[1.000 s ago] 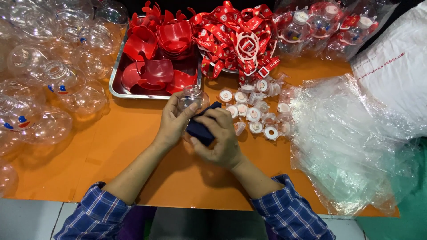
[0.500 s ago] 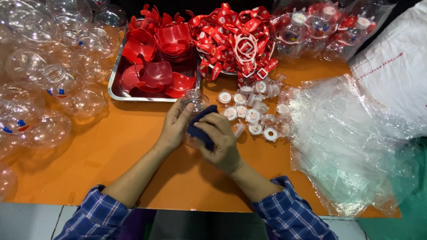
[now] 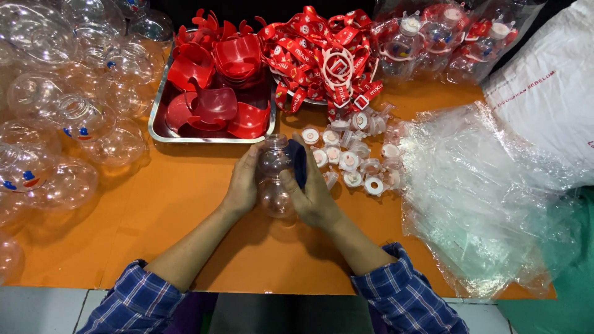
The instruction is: Assembling clear plastic bottles by attaching red plastic bases and handles by hand.
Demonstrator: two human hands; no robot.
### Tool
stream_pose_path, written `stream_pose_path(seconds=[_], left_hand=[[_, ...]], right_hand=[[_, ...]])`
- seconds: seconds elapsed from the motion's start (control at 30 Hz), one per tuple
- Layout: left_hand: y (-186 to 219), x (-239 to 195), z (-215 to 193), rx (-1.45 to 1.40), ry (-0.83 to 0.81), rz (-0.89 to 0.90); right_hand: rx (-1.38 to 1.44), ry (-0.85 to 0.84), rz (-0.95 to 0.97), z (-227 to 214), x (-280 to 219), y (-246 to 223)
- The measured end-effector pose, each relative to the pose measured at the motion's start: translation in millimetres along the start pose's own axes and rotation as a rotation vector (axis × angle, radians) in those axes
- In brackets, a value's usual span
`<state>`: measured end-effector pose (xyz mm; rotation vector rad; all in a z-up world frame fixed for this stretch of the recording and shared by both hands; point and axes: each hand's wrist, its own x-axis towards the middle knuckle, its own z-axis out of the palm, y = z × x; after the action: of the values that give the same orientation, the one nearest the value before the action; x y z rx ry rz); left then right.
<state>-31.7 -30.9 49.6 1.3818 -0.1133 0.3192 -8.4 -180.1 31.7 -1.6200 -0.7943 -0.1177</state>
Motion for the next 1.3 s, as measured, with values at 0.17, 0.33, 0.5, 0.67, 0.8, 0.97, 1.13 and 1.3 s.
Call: stream_pose_path(seconds=[0.17, 0.33, 0.5, 0.67, 0.8, 0.97, 1.13, 1.3], left_hand=[[-10.4, 3.0, -6.5, 0.048, 0.004, -0.003], [-7.8, 0.5, -5.6, -0.064, -0.008, 0.056], [-17.6, -2.8, -14.7, 0.195, -0.113, 0.208], [-43.4, 0.0, -25.0, 0.048, -0.174, 0.129], [-26.8, 4.6, -23.1, -0.023, -0.157, 0.07], [-2.9, 2.5, -16.0, 0.072, -0.158, 0.112], [-14.5, -0.6, -10.3, -0.045, -0.118, 0.083], [-20.3, -1.7, -16.5, 0.064, -0.164, 0.095]], right_hand=[[-0.332, -0.057, -0.195, 0.2, 0.4, -21.6], [-0.497, -0.087, -0.294, 3.2, 3.2, -25.4], [-0.261, -0.01, -0.218, -1.8, 2.5, -15.8], [-0.015, -0.045, -0.05, -8.2, 0.7, -19.0], [-0.018, -0.008, -0.033, -7.1, -0.3, -16.2], [-0.115, 0.02, -0.089, -6.6, 1.6, -13.8], [-0.096, -0.006, -0.089, -5.3, 0.6, -16.0], [-0.024, -0.051, -0.058, -6.4, 1.5, -17.9]])
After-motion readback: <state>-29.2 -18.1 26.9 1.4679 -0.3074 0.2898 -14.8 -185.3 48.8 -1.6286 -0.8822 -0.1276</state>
